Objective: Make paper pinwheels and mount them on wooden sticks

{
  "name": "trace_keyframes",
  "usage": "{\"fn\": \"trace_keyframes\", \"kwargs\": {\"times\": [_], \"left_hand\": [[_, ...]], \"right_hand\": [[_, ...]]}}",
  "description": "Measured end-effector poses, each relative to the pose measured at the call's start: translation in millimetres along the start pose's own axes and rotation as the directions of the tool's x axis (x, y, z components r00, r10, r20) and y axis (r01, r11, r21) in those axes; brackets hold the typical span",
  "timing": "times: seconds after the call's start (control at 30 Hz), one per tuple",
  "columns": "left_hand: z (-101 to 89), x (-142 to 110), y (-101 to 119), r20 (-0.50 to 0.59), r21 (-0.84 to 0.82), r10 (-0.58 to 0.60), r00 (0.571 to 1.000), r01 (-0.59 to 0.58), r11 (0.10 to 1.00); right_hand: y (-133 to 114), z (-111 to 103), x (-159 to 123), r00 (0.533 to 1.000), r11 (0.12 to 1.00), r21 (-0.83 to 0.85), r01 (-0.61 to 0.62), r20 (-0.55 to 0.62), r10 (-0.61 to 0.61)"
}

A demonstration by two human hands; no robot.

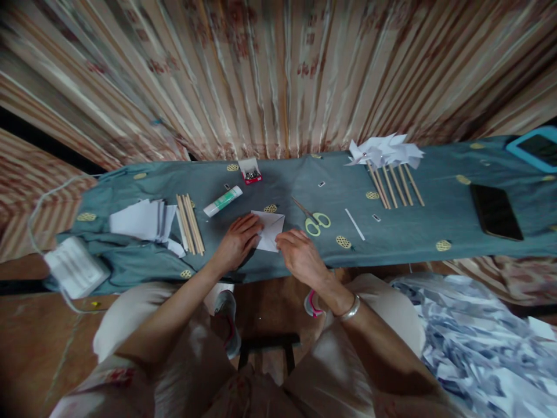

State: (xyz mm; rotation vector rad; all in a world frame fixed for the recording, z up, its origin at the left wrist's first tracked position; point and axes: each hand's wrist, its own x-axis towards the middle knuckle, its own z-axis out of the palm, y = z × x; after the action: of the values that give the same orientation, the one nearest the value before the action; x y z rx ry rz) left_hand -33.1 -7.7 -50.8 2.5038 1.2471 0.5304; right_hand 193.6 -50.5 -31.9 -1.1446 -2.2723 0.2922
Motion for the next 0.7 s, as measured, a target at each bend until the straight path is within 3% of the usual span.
{"fn": "trace_keyframes", "kwargs": {"times": [0.17,0.3,0.37,0.47,0.7], "left_hand": [[-18.9,2.4,-20.4,-0.227,0.018,-0.057,0.972,0.063,0.998],[-36.9,2.6,-52.6,-0.414,0.028,-0.244,0.877,0.28,0.96],[-39.7,1.5,-66.2,-0.425,0.021,-0.331,0.843,0.375,0.927],[-37.1,0.3,-77.4,-0.371,-0.001,-0.43,0.823,0.462,0.887],[-39.2,4.7,-75.3,-0.347,-0.064,-0.517,0.782,0.531,0.845]], "right_hand": [[8.0,8.5,15.5,0.993,0.999,0.02,-0.043,-0.108,0.045],[14.2,14.9,29.2,0.982,0.996,0.041,-0.074,-0.174,0.08],[17.6,16.4,36.5,0.973,0.994,0.058,-0.095,-0.207,0.105],[22.1,18.3,47.4,0.957,0.985,0.112,-0.129,-0.245,0.153],[16.6,28.7,66.5,0.95,0.967,0.177,-0.182,-0.222,0.22]]}}
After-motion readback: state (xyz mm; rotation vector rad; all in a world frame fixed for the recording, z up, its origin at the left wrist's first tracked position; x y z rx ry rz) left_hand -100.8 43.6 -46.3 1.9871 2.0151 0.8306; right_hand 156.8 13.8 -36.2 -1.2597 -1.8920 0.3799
